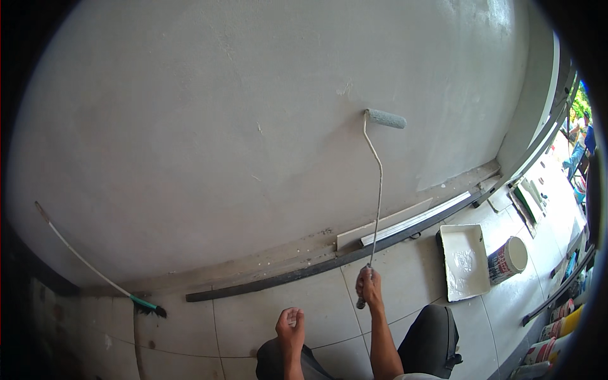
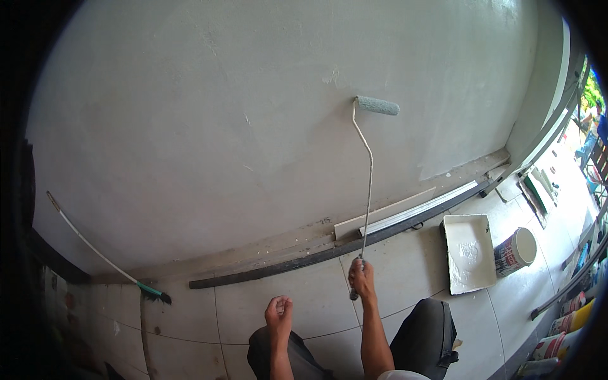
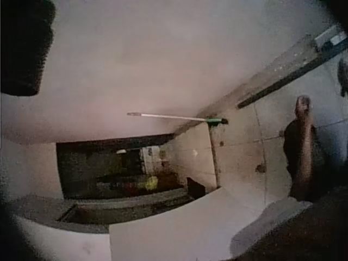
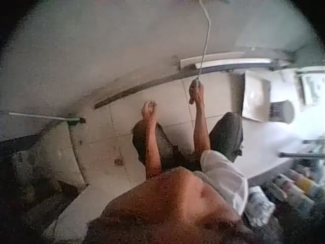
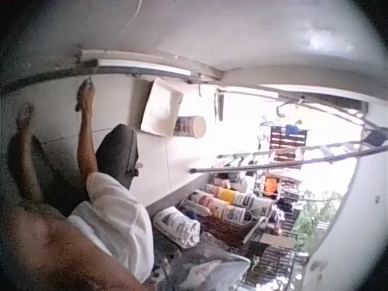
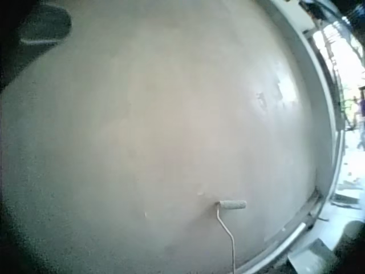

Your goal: The person paints a wall using a paint roller, dipping the roller into a paint tray to load it with paint from a paint bucket.

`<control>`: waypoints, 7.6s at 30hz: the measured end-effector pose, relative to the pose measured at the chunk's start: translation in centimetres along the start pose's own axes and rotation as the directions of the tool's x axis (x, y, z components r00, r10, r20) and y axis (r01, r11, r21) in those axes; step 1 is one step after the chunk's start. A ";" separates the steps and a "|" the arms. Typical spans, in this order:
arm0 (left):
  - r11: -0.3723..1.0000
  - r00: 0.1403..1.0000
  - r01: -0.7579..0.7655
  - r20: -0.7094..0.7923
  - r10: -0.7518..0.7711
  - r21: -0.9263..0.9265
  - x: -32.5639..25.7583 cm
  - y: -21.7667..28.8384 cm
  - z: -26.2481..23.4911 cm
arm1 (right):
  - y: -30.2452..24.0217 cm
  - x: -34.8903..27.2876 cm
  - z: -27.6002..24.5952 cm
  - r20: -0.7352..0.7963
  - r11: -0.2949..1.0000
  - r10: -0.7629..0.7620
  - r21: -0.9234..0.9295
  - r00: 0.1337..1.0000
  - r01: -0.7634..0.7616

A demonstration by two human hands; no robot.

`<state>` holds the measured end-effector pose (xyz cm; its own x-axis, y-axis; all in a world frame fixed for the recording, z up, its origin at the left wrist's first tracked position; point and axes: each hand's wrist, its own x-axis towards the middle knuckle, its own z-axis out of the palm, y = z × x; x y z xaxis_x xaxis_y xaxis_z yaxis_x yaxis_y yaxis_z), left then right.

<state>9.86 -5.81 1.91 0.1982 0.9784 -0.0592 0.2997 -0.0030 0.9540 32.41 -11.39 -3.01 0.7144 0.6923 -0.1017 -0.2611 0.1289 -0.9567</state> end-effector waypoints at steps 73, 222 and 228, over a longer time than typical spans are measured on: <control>0.996 0.978 -0.085 0.188 0.089 -0.029 -0.2 1.4 5.3 | -18.6 -0.1 -6.2 -0.137 0.581 -0.245 -0.813 0.960 0.032; 0.960 0.960 -0.105 0.278 0.030 0.259 -4.0 2.9 0.1 | -4.6 6.0 -17.0 0.039 0.890 -0.104 -0.442 0.994 0.111; 0.971 0.968 -0.094 0.248 0.038 0.218 -3.9 3.0 0.4 | 5.3 1.6 -21.7 -0.012 0.886 0.079 -0.457 0.997 -0.075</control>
<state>10.35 -9.73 4.87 0.4347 0.8957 -0.0937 0.4761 -0.1403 0.8681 46.26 -25.00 -14.14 0.6994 0.6917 -0.1799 0.0113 -0.2624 -0.9649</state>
